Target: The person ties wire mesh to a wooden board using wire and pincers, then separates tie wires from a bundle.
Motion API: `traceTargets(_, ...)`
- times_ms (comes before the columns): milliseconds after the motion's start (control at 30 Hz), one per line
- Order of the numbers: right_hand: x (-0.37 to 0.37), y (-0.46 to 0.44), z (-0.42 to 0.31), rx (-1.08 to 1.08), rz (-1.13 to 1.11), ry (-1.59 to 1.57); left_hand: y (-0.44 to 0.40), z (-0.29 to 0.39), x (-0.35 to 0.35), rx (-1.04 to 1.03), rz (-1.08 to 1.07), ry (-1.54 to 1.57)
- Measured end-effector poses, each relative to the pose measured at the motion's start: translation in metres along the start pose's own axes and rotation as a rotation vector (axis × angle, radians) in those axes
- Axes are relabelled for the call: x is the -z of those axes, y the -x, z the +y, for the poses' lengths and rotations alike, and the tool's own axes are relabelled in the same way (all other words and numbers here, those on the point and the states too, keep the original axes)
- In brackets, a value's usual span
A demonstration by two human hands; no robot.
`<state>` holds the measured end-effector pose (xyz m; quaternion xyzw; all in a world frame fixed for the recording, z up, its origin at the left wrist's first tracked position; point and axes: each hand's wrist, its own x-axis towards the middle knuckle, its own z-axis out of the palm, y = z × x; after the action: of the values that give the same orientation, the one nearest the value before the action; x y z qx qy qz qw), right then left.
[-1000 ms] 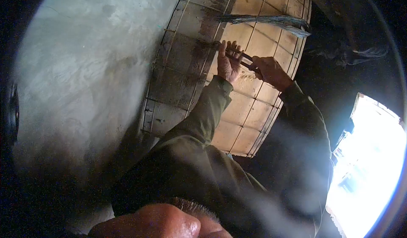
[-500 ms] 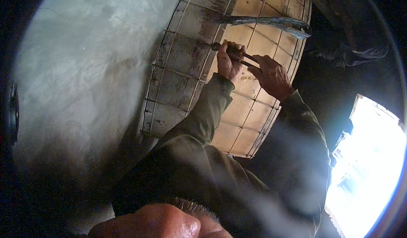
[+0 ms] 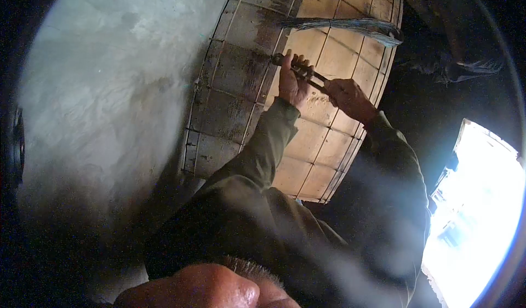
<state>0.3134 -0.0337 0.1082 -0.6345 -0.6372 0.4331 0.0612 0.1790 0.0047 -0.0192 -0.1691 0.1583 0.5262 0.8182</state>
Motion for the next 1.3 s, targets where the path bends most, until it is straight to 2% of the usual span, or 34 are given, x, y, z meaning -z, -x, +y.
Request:
traceTargets(67,-0.006,0.000,0.012,-0.414,-0.215,-0.682,0.024,0.005,-0.035,-0.030,0.266,0.044)
traceTargets(133,-0.014,0.007,0.007,-0.473,-0.223,-0.675,0.020,0.004,-0.023,-0.008,0.255,0.039)
traceTargets(200,-0.028,0.013,0.012,-0.216,0.058,-0.276,0.005,-0.001,0.001,-0.031,0.101,-0.011)
traceTargets(233,-0.031,0.018,-0.002,-0.216,0.057,-0.279,0.004,-0.002,0.001,-0.031,0.087,0.006)
traceTargets(267,-0.031,0.022,-0.021,0.013,0.332,0.028,0.003,-0.003,-0.001,-0.033,0.085,0.004)
traceTargets(300,-0.030,0.024,-0.032,0.245,0.599,0.340,0.003,-0.003,-0.011,-0.053,0.191,0.066)
traceTargets(333,-0.029,0.024,-0.030,0.246,0.601,0.343,0.005,-0.004,-0.018,-0.072,0.296,0.129)
traceTargets(367,-0.028,0.024,-0.024,0.162,0.488,0.214,0.008,-0.002,-0.020,-0.090,0.299,0.002)
traceTargets(400,-0.025,0.024,-0.018,0.079,0.373,0.084,0.015,0.000,-0.024,-0.088,0.296,0.003)
traceTargets(433,-0.023,0.023,-0.013,-0.003,0.255,-0.047,0.023,0.002,-0.031,-0.111,0.370,-0.103)
traceTargets(467,-0.019,0.021,-0.009,-0.003,0.255,-0.048,0.028,0.004,-0.035,-0.135,0.444,-0.209)
traceTargets(500,-0.015,0.018,-0.006,-0.206,0.114,-0.338,0.022,0.006,-0.009,-0.066,0.319,-0.230)
traceTargets(533,-0.015,0.018,-0.004,-0.409,-0.034,-0.626,0.024,0.006,-0.006,-0.065,0.320,-0.233)
traceTargets(600,-0.016,0.017,-0.002,-0.423,-0.055,-0.689,0.027,0.008,-0.011,-0.110,0.219,-0.298)
traceTargets(633,-0.015,0.016,0.003,-0.410,-0.058,-0.632,0.032,0.013,-0.020,-0.037,0.289,-0.340)
traceTargets(700,-0.018,0.018,0.001,-0.397,-0.059,-0.577,0.033,0.016,-0.021,0.001,0.286,-0.311)
traceTargets(767,-0.032,0.023,-0.012,0.067,0.355,0.093,0.026,0.015,-0.011,0.033,0.286,-0.282)
traceTargets(800,-0.032,0.026,-0.018,0.066,0.355,0.095,0.014,0.009,0.006,0.014,0.225,-0.212)
traceTargets(867,-0.023,0.033,-0.031,0.259,0.444,0.558,0.010,0.007,0.005,0.001,0.156,-0.143)
traceTargets(933,-0.014,0.027,-0.025,0.230,0.403,0.579,0.023,0.016,-0.021,0.018,0.258,-0.160)
traceTargets(967,-0.013,0.022,-0.018,0.305,0.426,0.480,0.017,0.023,-0.008,0.123,0.171,-0.158)
traceTargets(1000,-0.013,0.021,-0.014,0.376,0.446,0.376,0.022,0.027,-0.015,0.127,0.175,-0.161)
traceTargets(1033,-0.012,0.022,-0.013,0.139,0.271,0.167,0.028,0.031,-0.030,0.166,0.241,-0.214)
traceTargets(1067,-0.014,0.021,-0.006,0.143,0.272,0.165,0.031,0.033,-0.038,0.203,0.306,-0.266)
traceTargets(1100,-0.021,0.022,0.005,0.103,0.168,0.024,0.022,0.028,-0.022,0.201,0.232,-0.127)
traceTargets(1133,-0.023,0.022,0.016,-0.069,0.045,-0.220,0.013,0.022,-0.008,0.208,0.233,-0.129)
traceTargets(1167,-0.025,0.021,0.026,-0.267,-0.038,-0.444,0.004,0.016,0.004,0.161,0.026,0.008)
traceTargets(1200,-0.027,0.022,0.019,-0.262,-0.033,-0.441,-0.003,0.012,0.010,0.107,-0.184,0.145)
traceTargets(1267,-0.035,0.030,-0.019,-0.038,0.412,-0.056,-0.006,0.006,0.017,0.080,-0.121,0.171)
traceTargets(1300,-0.035,0.033,-0.035,0.043,0.527,0.243,-0.011,0.006,0.020,0.068,-0.169,0.171)
